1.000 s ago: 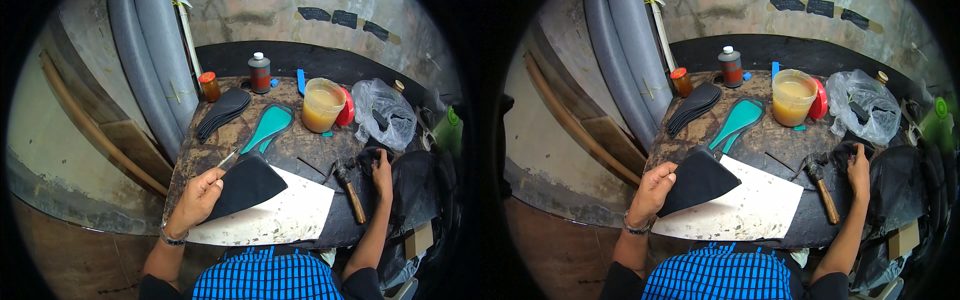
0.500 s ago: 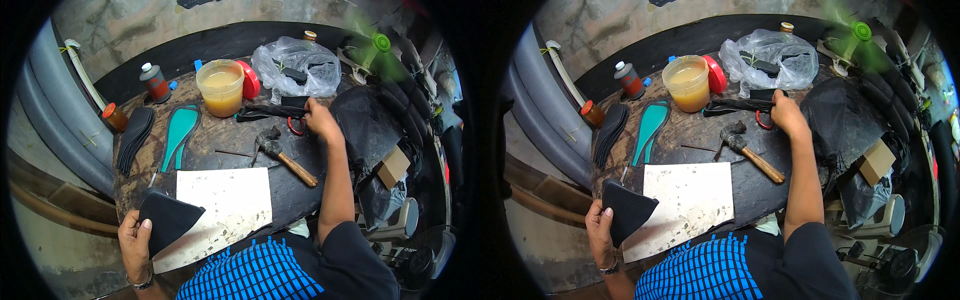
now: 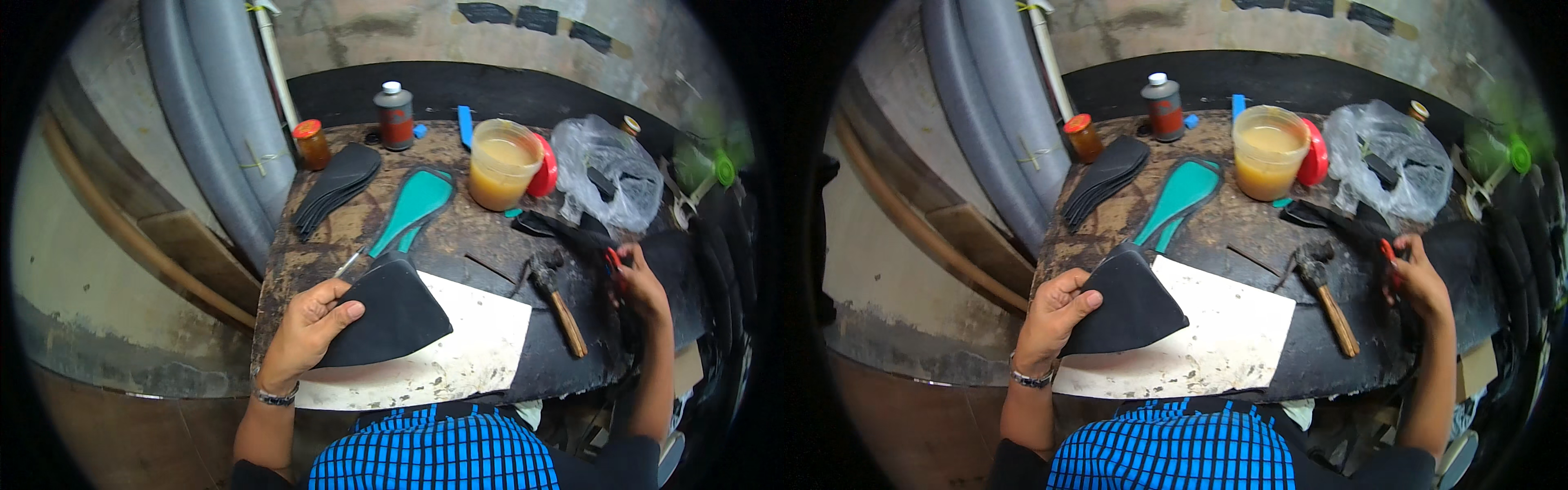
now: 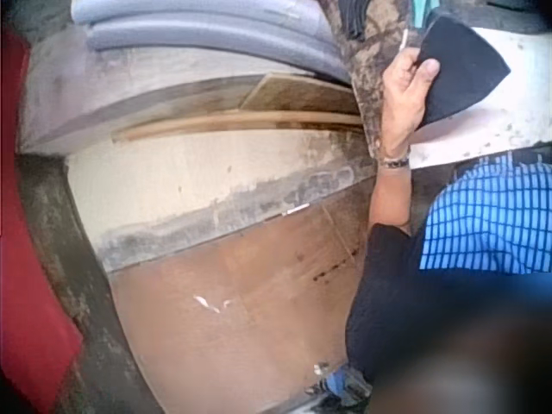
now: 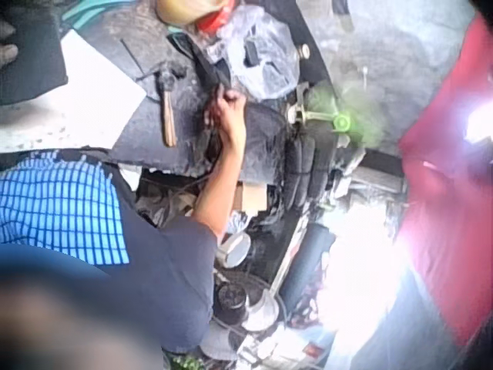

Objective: The person cuts black rubber soles with scissors, then uses a hammer and a small metal tool to secure the edges of a green insole to the black sole. They repeatedly tap along the perimeter to bond the layers and trim excess material.

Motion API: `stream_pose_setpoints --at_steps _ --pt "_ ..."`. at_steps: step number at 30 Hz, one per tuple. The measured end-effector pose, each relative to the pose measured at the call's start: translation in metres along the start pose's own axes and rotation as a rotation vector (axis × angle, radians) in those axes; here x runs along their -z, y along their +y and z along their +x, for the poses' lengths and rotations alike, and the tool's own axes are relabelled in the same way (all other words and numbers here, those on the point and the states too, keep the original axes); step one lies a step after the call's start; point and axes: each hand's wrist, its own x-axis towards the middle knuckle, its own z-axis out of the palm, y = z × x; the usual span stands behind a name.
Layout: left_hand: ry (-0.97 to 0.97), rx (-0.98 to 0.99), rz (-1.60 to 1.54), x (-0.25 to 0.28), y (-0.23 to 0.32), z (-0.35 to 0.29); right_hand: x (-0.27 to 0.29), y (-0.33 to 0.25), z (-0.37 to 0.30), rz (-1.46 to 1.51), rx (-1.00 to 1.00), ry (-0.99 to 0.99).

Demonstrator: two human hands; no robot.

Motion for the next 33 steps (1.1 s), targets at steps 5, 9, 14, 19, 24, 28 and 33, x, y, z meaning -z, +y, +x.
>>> stream_pose_setpoints --at_steps 5,9,14,19,24,28,33 --pt "-0.045 -0.028 -0.182 0.016 -0.008 0.003 -0.055 -0.006 -0.084 0.736 -0.144 -0.011" --pt "-0.1 -0.05 -0.284 0.021 -0.019 0.008 -0.112 0.005 -0.127 1.249 -0.234 -0.38" --pt "-0.111 -0.105 -0.313 0.02 -0.017 0.01 -0.151 -0.005 -0.136 1.379 -0.354 -0.659" --pt "-0.08 -0.104 0.088 0.024 0.012 -0.001 -0.138 -0.017 -0.109 0.714 -0.149 -0.818" --pt "-0.147 -0.131 0.487 0.018 0.039 -0.006 -0.144 -0.024 -0.102 0.671 0.041 -0.992" --pt "-0.282 -0.133 0.516 0.016 0.053 -0.002 -0.163 -0.041 -0.111 0.247 0.067 -0.887" --pt "-0.397 -0.177 0.529 0.021 0.066 0.0 -0.187 -0.055 -0.107 -0.042 0.339 -0.895"
